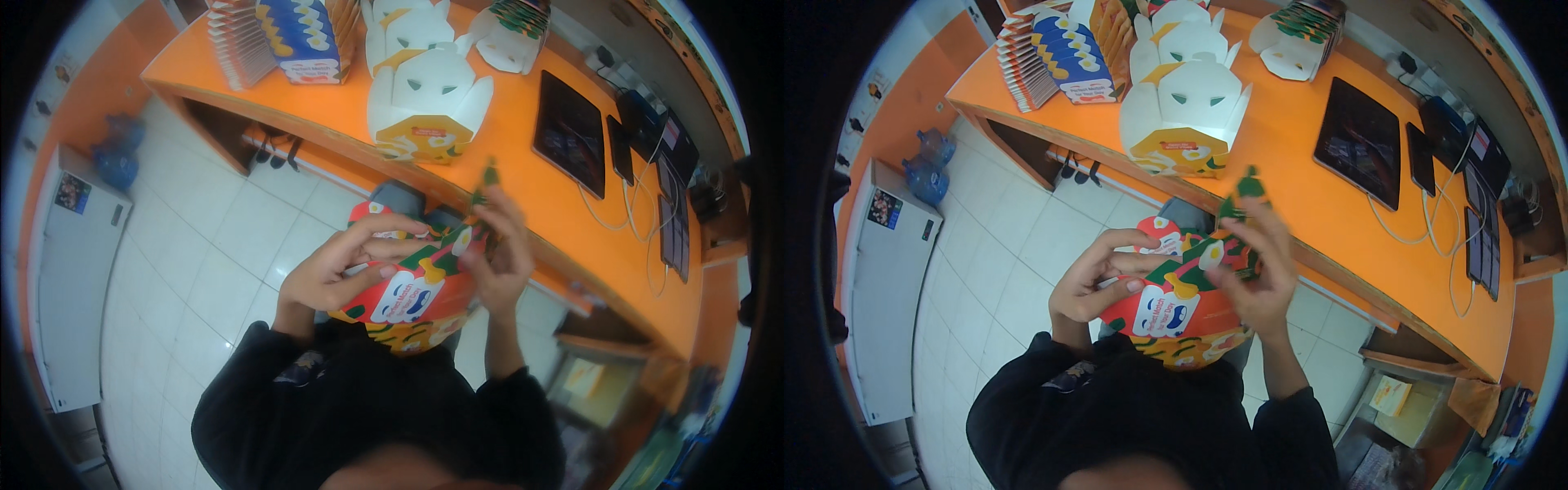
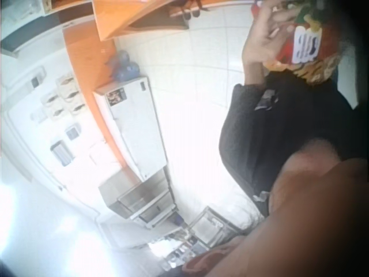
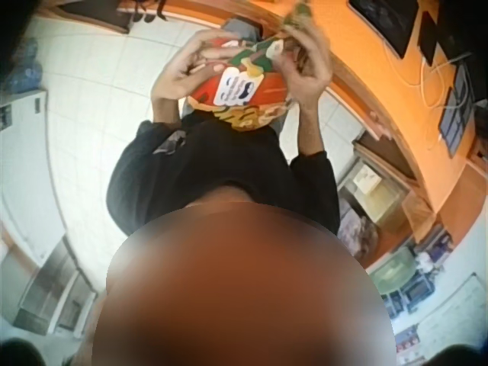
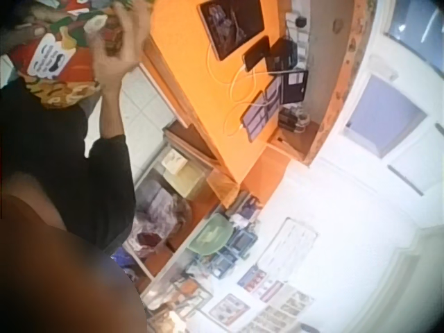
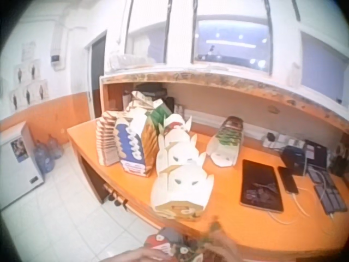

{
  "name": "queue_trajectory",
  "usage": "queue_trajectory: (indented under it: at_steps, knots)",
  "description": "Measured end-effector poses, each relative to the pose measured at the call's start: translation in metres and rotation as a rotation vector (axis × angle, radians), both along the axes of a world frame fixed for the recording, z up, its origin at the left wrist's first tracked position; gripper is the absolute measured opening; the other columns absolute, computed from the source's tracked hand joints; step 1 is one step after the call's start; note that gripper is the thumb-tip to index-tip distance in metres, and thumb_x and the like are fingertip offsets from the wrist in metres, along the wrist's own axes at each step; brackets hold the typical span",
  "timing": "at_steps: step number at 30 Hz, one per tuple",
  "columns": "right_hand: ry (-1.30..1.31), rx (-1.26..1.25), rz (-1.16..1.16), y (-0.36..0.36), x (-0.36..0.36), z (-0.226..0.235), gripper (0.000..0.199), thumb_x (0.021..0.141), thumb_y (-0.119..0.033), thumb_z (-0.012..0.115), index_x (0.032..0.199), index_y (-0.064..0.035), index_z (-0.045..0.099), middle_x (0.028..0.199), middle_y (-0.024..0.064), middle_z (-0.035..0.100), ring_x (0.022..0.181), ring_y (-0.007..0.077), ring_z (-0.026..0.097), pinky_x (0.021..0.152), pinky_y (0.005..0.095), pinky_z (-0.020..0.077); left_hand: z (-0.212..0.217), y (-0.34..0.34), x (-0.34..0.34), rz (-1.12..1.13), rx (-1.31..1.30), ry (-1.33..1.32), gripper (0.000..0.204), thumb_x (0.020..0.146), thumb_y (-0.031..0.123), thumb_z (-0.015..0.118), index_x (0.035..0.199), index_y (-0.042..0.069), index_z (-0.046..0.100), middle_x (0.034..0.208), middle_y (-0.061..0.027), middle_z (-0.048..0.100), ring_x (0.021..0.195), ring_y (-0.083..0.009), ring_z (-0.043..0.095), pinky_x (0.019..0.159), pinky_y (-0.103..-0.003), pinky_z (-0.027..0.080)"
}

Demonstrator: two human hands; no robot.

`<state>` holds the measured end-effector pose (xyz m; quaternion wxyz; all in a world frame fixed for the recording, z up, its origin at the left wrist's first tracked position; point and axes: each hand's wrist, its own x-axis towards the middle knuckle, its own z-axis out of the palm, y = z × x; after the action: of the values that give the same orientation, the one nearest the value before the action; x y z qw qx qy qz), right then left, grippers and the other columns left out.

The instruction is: The person folds flat, colorful paperboard blanks into small takeout-style boxes. They crease edges, tuck flaps, and secure the sides, then place each completed box on the orange counter. The process repeats with multiple blanks until a stack of finished boxes is visible.

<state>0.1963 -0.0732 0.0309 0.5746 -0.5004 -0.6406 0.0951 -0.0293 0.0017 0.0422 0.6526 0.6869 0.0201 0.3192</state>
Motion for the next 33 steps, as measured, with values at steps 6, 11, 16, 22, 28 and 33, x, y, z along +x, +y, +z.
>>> queue_trajectory:
  at_steps: [6, 11, 16, 22, 28, 33]
  knots:
    - [0.381, -0.319, 0.375, -0.015, -0.036, 0.001, 0.058, 0.086, -0.021, 0.067, 0.134, 0.0023, 0.044, 0.132, 0.0170, 0.052, 0.118, 0.0215, 0.052, 0.097, 0.0292, 0.0384, 0.001, 0.006, 0.004, 0.142, 0.232, -0.076, 0.042, 0.084, -0.006, 0.058, 0.123, -0.003, 0.041, 0.114, -0.0153, 0.063, 0.111, -0.0244, 0.060, 0.089, -0.032, 0.048]
    - [0.318, -0.485, 0.381, -0.020, -0.034, -0.005, 0.039, 0.089, -0.019, 0.064, 0.121, 0.0021, 0.056, 0.095, 0.0126, 0.067, 0.078, 0.0102, 0.062, 0.067, 0.0238, 0.0464, -0.006, 0.001, 0.011, 0.230, 0.052, -0.011, 0.047, 0.080, -0.002, 0.067, 0.120, -0.002, 0.042, 0.110, -0.0157, 0.064, 0.097, -0.0201, 0.066, 0.079, -0.028, 0.054]
    - [0.247, -0.526, 0.232, -0.012, -0.025, -0.014, 0.017, 0.085, -0.012, 0.067, 0.095, 0.0019, 0.067, 0.068, 0.0091, 0.065, 0.058, 0.0096, 0.060, 0.054, 0.0236, 0.0448, -0.005, 0.002, 0.023, 0.473, 0.287, 0.194, 0.052, 0.075, 0.000, 0.073, 0.120, 0.001, 0.047, 0.103, -0.0115, 0.063, 0.086, -0.0168, 0.068, 0.072, -0.027, 0.055]
    - [0.230, -0.435, 0.031, -0.005, -0.003, -0.010, 0.012, 0.083, -0.009, 0.068, 0.087, 0.0016, 0.069, 0.072, 0.0088, 0.068, 0.063, 0.0117, 0.066, 0.055, 0.0231, 0.0476, 0.003, 0.015, 0.018, 0.581, 0.225, 0.417, 0.056, 0.067, 0.015, 0.083, 0.113, 0.005, 0.053, 0.107, -0.0119, 0.057, 0.077, -0.0184, 0.066, 0.061, -0.024, 0.052]
    - [0.186, -0.441, 0.067, 0.009, -0.008, -0.024, 0.013, 0.080, -0.008, 0.071, 0.089, 0.0004, 0.069, 0.071, 0.0108, 0.068, 0.060, 0.0127, 0.066, 0.053, 0.0233, 0.0478, -0.019, 0.015, 0.026, 0.386, 0.256, 0.566, 0.043, 0.069, 0.011, 0.080, 0.106, 0.001, 0.059, 0.100, -0.0119, 0.064, 0.092, -0.0222, 0.064, 0.075, -0.031, 0.051]
    - [0.312, -0.369, 0.126, -0.002, 0.011, -0.039, 0.014, 0.088, -0.010, 0.061, 0.091, 0.0034, 0.063, 0.080, 0.0146, 0.069, 0.070, 0.0203, 0.069, 0.061, 0.0275, 0.0532, -0.052, 0.041, 0.006, 0.564, -0.234, 0.312, 0.027, 0.094, 0.023, 0.053, 0.102, -0.002, 0.056, 0.094, -0.0117, 0.063, 0.060, -0.0217, 0.066, 0.052, -0.022, 0.048]
